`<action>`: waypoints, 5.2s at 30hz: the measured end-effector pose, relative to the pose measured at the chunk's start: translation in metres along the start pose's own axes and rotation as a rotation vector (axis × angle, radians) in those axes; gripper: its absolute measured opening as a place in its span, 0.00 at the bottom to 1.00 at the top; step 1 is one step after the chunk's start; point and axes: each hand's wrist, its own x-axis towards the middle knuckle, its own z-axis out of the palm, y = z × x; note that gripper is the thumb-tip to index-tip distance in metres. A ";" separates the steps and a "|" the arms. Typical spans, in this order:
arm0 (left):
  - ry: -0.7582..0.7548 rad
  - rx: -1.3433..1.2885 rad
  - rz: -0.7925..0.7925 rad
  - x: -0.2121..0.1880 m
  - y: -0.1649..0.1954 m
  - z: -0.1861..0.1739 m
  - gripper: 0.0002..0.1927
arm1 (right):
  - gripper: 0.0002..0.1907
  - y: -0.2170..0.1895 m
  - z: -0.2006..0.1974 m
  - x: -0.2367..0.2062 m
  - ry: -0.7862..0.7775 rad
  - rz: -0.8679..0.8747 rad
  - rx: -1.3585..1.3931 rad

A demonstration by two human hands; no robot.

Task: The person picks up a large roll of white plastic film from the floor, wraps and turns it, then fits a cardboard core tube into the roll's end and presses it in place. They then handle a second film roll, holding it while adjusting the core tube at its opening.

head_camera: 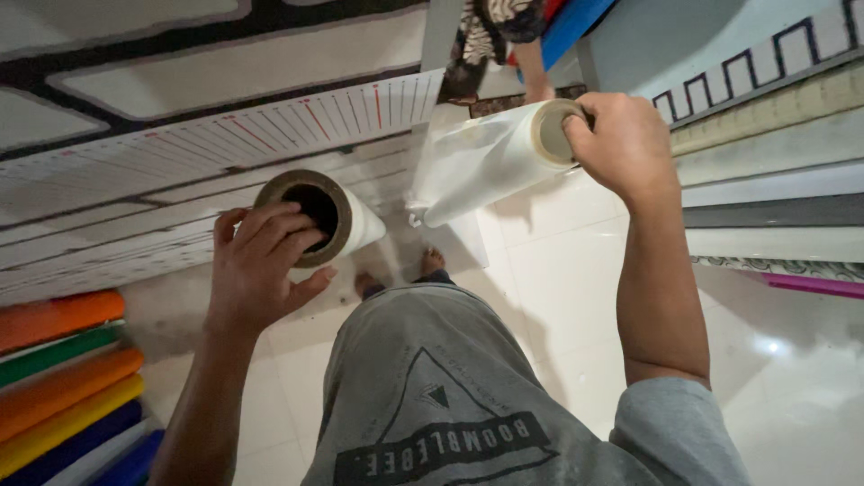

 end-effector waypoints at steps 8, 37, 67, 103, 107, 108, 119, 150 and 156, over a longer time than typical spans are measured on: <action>0.026 0.003 0.002 -0.005 0.000 0.001 0.17 | 0.13 -0.002 0.004 -0.006 -0.018 0.015 0.115; 0.062 0.267 -0.120 0.006 0.029 0.020 0.19 | 0.11 0.001 0.017 -0.001 0.017 -0.057 0.015; 0.001 0.005 0.004 0.001 0.009 0.014 0.16 | 0.12 -0.002 0.013 0.001 0.017 -0.090 0.118; 0.190 0.119 -0.101 -0.004 0.038 0.035 0.15 | 0.11 -0.009 0.010 -0.008 -0.002 -0.154 0.103; 0.202 0.100 -0.146 -0.005 0.037 0.034 0.17 | 0.12 -0.014 0.006 -0.012 -0.073 -0.087 0.140; 0.201 0.095 -0.131 -0.005 0.036 0.034 0.17 | 0.12 -0.015 0.006 -0.012 -0.077 -0.083 0.177; 0.130 0.089 -0.060 -0.006 0.030 0.025 0.20 | 0.10 -0.010 0.005 -0.012 -0.074 -0.114 0.108; 0.295 -0.024 -0.109 0.002 0.070 0.040 0.16 | 0.10 -0.019 0.005 -0.008 -0.085 -0.060 0.068; 0.083 -0.766 -0.174 -0.001 0.107 0.073 0.18 | 0.10 -0.022 0.005 -0.011 -0.027 -0.145 0.082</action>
